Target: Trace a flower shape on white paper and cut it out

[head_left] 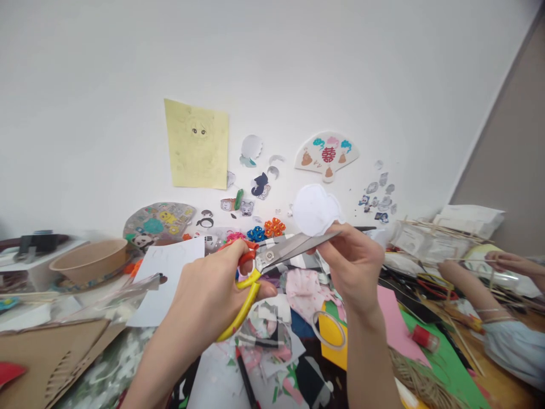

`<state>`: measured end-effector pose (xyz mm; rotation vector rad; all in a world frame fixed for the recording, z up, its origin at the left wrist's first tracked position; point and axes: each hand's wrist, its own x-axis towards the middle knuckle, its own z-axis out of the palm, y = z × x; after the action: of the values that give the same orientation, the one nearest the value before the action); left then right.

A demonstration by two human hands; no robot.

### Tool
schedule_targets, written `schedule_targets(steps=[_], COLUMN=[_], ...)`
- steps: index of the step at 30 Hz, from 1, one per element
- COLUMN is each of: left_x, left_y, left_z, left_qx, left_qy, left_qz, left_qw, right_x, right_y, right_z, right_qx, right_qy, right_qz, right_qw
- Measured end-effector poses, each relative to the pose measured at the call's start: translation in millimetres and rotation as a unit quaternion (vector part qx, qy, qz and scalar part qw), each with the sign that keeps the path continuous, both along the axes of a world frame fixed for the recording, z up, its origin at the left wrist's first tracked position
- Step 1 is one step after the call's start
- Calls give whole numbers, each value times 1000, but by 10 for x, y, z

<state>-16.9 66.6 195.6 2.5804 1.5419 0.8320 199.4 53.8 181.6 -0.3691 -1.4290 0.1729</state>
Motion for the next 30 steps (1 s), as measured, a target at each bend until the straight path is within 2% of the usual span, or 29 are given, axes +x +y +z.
schedule_targets(steps=[8, 19, 24, 30], left_x=[2, 10, 15, -3], left_y=[-5, 26, 35, 54], left_z=[-2, -18, -40, -43], left_qx=[11, 41, 57, 62], left_qy=[-4, -11, -2, 1], left_qz=[-9, -11, -17, -26], left_qw=[1000, 999, 998, 998], right_x=[-24, -99, -112, -78], right_y=[-8, 18, -3, -24], right_z=[5, -8, 0, 1], right_qx=[-29, -26, -37, -55], right_qy=[-11, 4, -19, -62], right_qz=[-4, -18, -48, -50], right_qw=[1000, 999, 998, 995])
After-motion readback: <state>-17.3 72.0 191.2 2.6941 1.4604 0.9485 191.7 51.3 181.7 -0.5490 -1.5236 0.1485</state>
